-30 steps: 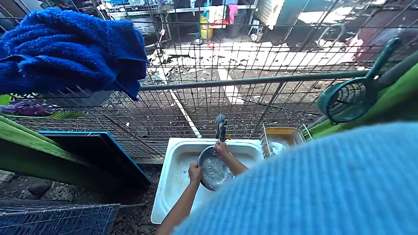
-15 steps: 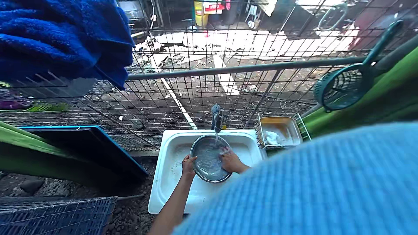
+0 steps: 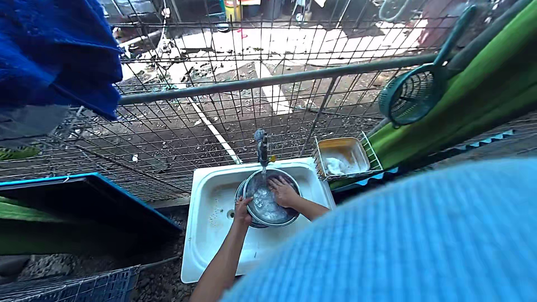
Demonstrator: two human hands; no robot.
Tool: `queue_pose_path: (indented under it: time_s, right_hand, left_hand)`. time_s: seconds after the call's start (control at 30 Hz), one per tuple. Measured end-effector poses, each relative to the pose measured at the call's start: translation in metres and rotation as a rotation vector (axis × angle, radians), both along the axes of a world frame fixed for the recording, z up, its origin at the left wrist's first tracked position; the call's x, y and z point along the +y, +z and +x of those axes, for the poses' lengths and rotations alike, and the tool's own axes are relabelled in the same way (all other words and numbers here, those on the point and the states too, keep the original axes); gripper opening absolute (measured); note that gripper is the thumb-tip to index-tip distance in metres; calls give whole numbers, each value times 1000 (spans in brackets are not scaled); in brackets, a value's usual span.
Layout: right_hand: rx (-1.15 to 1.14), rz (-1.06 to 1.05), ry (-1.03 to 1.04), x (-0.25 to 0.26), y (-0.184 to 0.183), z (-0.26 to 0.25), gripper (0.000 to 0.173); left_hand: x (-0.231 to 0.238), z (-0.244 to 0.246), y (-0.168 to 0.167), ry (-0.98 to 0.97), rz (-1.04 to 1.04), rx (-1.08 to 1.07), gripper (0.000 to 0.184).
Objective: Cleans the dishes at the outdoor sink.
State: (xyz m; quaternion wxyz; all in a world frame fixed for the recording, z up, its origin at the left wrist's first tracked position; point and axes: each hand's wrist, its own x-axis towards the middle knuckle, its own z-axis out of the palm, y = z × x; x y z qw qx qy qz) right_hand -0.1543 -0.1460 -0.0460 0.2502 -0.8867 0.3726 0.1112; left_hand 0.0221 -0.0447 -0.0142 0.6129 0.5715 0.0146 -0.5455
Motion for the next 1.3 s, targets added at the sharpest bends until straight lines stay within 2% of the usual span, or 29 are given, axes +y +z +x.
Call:
queue_pose_path:
  time_s: [0.07, 0.13, 0.17, 0.2, 0.23, 0.27, 0.3, 0.33, 0.37, 0.43, 0.5, 0.53, 0.6, 0.67, 0.77, 0.83, 0.9, 0.93, 1.0, 1.03, 1.1, 1.2, 1.27, 1.3]
  right_hand:
    - [-110, 145, -53, 11, 10, 27, 58]
    - [-247, 329, 32, 31, 17, 35, 55]
    - [-226, 415, 108, 39, 29, 29, 52]
    - [-106, 464, 191, 43, 47, 18, 54]
    - [52, 428, 269, 45, 63, 5, 56]
    - [177, 340, 321, 47, 79, -9, 48]
    - [254, 254, 334, 48, 93, -22, 33]
    - [296, 200, 331, 47, 107, -32, 24]
    - [304, 180, 325, 44, 121, -39, 23]
    - [154, 182, 271, 31, 142, -51, 27]
    - [-87, 230, 164, 13, 147, -62, 28]
    - [-226, 263, 87, 4, 142, -69, 25]
    - [-490, 395, -140, -10, 128, -84, 18]
    - [-678, 549, -371, -16, 119, -95, 13]
    - [-873, 674, -677, -15, 122, -105, 13]
    - [-1014, 709, -851, -17, 118, -108, 13]
    - [-1095, 694, -1025, -24, 107, -105, 7]
    - [-1082, 644, -1097, -27, 99, -100, 8]
    - [-918, 422, -1209, -32, 87, -83, 17]
    - [-812, 323, -1206, -30, 83, -73, 27]
    - [-667, 111, -1055, -16, 76, -42, 42]
    - [-615, -285, -612, 29, 50, 22, 54]
    - [-602, -397, -332, 51, 42, 58, 59]
    - [-603, -416, -260, 52, 40, 69, 60]
  left_hand:
    - [-12, -7, -3, -23, -4, 22, 30]
    - [-23, 4, -11, -78, -14, -8, 31]
    - [-25, 13, -17, -116, -23, -16, 31]
    - [-28, 23, -21, -165, -42, -14, 29]
    - [-32, 32, -25, -221, -64, -6, 27]
    - [-37, 38, -25, -288, -77, 7, 25]
    - [-41, 42, -23, -367, -80, 7, 28]
    - [-46, 43, -20, -454, -79, -5, 36]
    - [-53, 42, -20, -543, -75, -21, 44]
    - [-71, 32, -15, -696, -64, -89, 50]
    - [-89, 23, -18, -810, -80, -102, 50]
    - [-97, 18, -21, -807, -81, -80, 46]
    - [-112, 7, -17, -678, -39, 33, 38]
    - [-122, 0, -1, -620, -20, 35, 40]
    - [-126, -14, 28, -676, -34, -225, 29]
    - [-128, -20, 32, -736, -47, -459, 35]
    - [-130, -16, 25, -790, -56, -534, 45]
    - [-128, -13, 20, -782, -73, -561, 42]
    - [-117, -3, 17, -721, -108, -537, 31]
    - [-109, 4, 16, -687, -128, -497, 29]
    - [-91, 14, 16, -579, -91, -447, 34]
    - [-63, 25, 10, -346, -44, -402, 38]
    - [-47, 27, 9, -167, -40, -345, 40]
    - [-40, 28, 10, -81, -34, -323, 40]
